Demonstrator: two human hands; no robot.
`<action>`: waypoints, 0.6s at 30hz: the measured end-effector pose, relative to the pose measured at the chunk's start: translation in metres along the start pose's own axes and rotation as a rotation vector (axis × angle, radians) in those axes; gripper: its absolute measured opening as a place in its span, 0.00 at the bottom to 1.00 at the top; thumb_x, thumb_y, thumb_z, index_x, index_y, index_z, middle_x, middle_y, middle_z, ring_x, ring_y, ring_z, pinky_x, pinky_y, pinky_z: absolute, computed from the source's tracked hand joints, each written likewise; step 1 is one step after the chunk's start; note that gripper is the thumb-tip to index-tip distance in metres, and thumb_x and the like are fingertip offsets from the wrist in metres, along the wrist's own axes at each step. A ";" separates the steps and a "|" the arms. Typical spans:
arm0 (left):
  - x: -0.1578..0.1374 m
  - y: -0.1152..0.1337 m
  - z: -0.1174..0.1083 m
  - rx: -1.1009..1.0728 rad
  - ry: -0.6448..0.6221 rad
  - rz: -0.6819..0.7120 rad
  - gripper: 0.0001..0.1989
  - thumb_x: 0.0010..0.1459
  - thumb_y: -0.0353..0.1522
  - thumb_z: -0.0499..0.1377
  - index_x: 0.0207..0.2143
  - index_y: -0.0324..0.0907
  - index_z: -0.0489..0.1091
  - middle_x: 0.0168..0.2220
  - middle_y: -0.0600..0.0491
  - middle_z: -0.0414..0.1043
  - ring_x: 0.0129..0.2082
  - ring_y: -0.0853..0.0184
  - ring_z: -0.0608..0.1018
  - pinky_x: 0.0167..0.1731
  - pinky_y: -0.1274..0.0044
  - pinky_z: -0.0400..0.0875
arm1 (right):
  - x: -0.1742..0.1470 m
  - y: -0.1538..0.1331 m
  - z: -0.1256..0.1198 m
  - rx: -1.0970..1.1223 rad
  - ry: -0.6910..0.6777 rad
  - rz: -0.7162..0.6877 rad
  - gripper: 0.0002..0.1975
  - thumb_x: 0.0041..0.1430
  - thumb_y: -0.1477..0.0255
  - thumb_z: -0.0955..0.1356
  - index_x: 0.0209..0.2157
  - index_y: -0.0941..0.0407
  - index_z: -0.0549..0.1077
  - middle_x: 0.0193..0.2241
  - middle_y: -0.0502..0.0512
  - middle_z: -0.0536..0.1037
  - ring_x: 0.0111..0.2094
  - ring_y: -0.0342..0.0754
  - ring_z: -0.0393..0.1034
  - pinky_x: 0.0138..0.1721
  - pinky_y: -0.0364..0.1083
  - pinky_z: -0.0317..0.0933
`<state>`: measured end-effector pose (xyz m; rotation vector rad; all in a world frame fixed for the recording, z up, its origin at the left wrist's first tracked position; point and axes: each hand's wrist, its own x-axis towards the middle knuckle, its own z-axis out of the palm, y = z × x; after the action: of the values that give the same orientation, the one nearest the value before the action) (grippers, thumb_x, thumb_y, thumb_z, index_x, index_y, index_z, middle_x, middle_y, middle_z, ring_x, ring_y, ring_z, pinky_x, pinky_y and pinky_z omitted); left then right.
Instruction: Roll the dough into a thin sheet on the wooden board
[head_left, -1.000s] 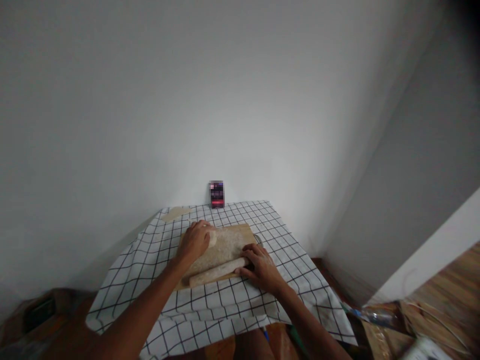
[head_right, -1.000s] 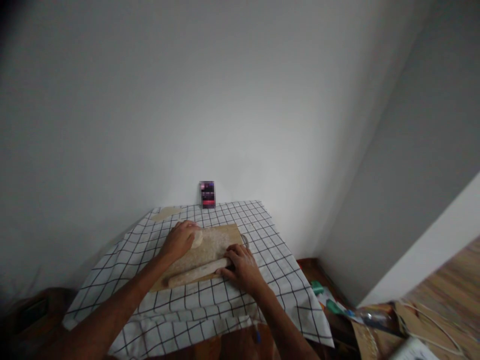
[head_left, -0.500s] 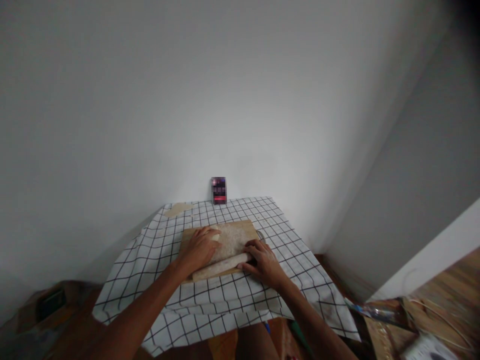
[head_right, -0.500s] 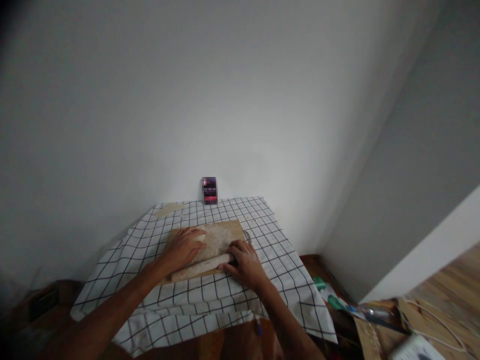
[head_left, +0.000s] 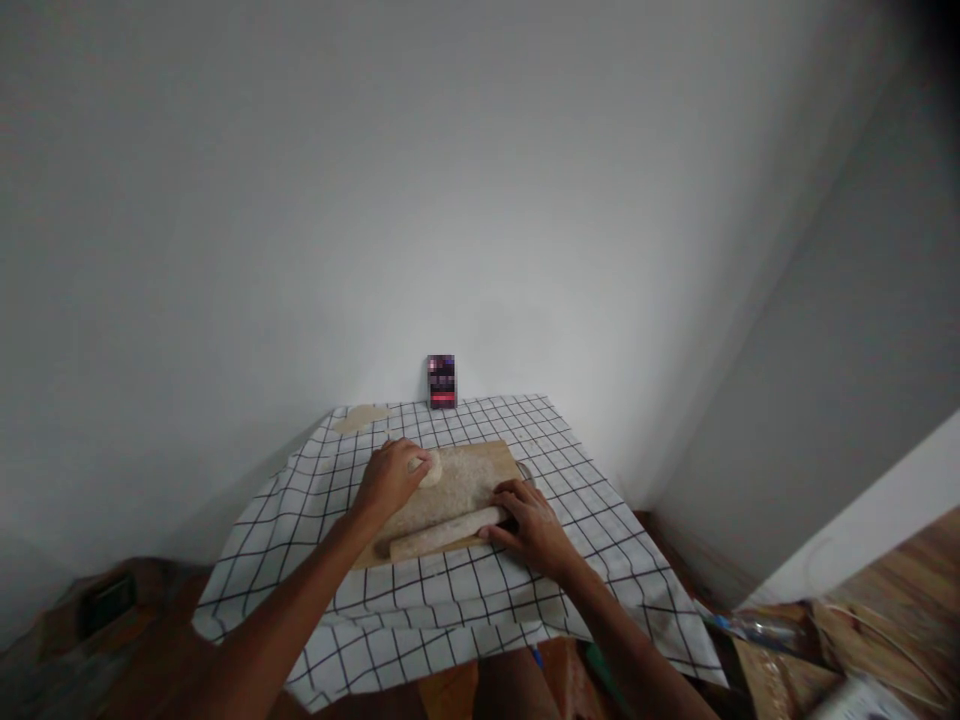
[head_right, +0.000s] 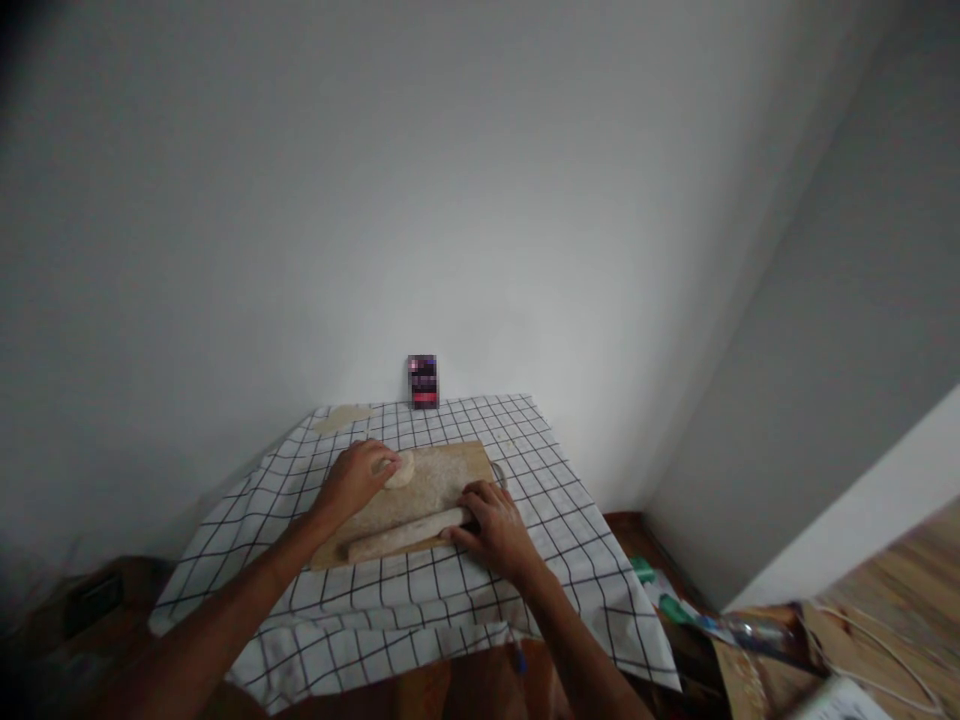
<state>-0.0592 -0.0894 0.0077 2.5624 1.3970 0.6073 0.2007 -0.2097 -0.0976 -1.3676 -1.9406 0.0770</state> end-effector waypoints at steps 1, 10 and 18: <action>0.002 0.005 0.003 0.028 -0.022 0.025 0.11 0.69 0.35 0.59 0.43 0.48 0.84 0.50 0.48 0.83 0.55 0.56 0.78 0.62 0.65 0.69 | 0.000 0.000 0.000 -0.002 -0.002 0.001 0.18 0.68 0.56 0.76 0.52 0.51 0.79 0.54 0.61 0.79 0.55 0.60 0.75 0.57 0.60 0.70; 0.019 0.033 0.030 0.174 -0.115 0.129 0.13 0.67 0.30 0.58 0.37 0.44 0.84 0.50 0.42 0.82 0.58 0.47 0.74 0.65 0.54 0.61 | 0.000 -0.004 -0.003 0.015 -0.014 -0.002 0.18 0.67 0.56 0.77 0.51 0.51 0.79 0.54 0.61 0.79 0.55 0.60 0.74 0.57 0.59 0.70; 0.027 0.026 0.034 0.307 -0.137 0.263 0.16 0.71 0.31 0.54 0.41 0.42 0.84 0.50 0.40 0.84 0.55 0.48 0.77 0.63 0.55 0.63 | 0.002 -0.005 -0.006 0.020 -0.019 0.000 0.19 0.66 0.57 0.78 0.51 0.52 0.79 0.54 0.61 0.79 0.55 0.59 0.75 0.58 0.58 0.69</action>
<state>-0.0120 -0.0796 -0.0072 2.9937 1.1993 0.2577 0.2000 -0.2125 -0.0905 -1.3589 -1.9509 0.1093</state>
